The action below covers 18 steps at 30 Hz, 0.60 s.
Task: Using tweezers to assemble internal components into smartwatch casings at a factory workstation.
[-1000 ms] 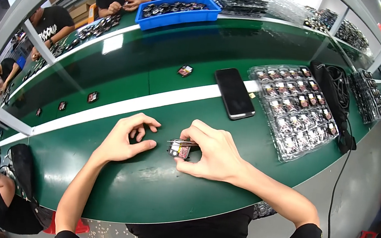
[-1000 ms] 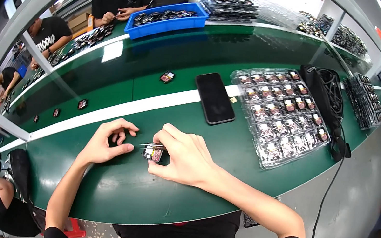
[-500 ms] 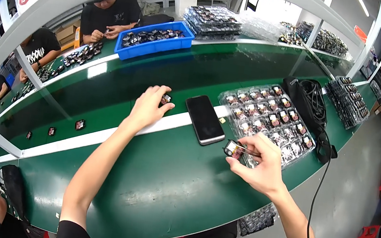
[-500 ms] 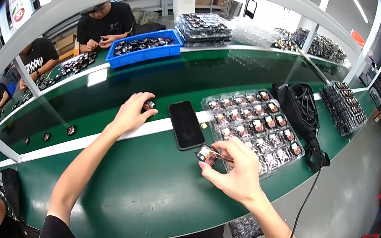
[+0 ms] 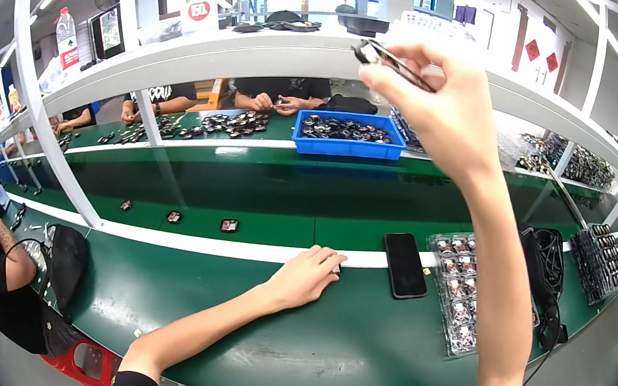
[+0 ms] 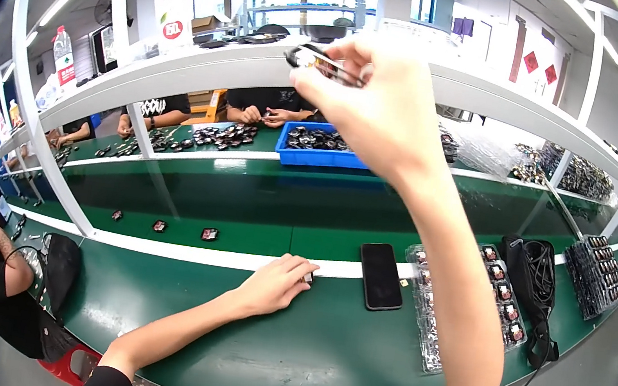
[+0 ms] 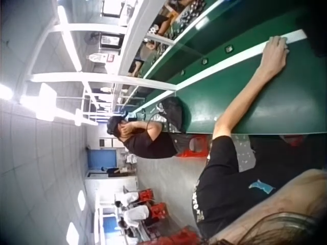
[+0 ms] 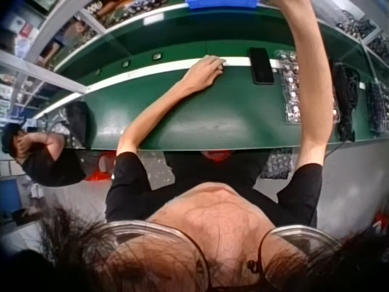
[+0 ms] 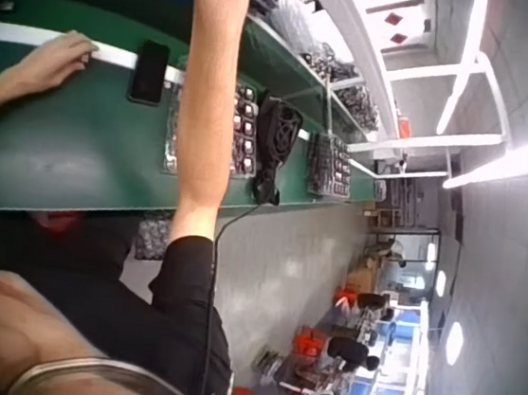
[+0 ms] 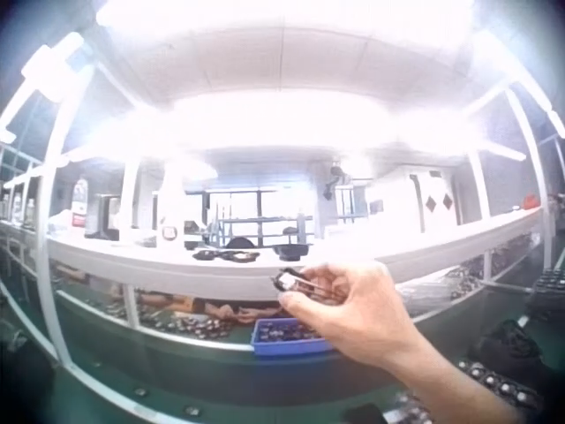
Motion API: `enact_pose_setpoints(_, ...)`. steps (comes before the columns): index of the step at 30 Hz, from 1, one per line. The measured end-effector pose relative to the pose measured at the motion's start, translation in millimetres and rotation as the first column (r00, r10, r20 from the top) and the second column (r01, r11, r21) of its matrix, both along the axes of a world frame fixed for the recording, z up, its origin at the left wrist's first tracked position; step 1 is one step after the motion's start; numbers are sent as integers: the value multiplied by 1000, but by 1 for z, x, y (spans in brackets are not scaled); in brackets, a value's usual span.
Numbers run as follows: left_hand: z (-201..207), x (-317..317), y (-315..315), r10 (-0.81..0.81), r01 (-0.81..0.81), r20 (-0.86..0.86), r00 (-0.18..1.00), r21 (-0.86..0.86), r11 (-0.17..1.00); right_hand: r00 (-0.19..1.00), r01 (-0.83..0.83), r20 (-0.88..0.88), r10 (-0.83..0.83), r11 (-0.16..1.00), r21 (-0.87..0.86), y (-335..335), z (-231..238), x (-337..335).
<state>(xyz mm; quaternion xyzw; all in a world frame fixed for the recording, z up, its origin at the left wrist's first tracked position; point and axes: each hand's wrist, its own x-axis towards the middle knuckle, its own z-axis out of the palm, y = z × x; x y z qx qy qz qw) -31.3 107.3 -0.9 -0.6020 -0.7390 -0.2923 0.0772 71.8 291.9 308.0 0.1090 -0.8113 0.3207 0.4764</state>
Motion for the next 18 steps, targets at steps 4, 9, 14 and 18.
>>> enact_pose_setpoints(4,-5,24,-57,-17,19,-79,997,31,999,985,128,78,-154,954,270,-10,61,-70)
enact_pose_setpoints(9,-10,34,-89,16,-17,10,1000,28,999,949,31,273,-158,908,418,-39,88,-119)
enact_pose_setpoints(14,-12,35,-87,-27,28,-42,999,22,999,958,58,234,-165,911,408,-50,89,-151)
enact_pose_setpoints(18,-13,34,-91,-29,30,-62,998,16,999,975,115,147,-164,948,296,-56,86,-142)
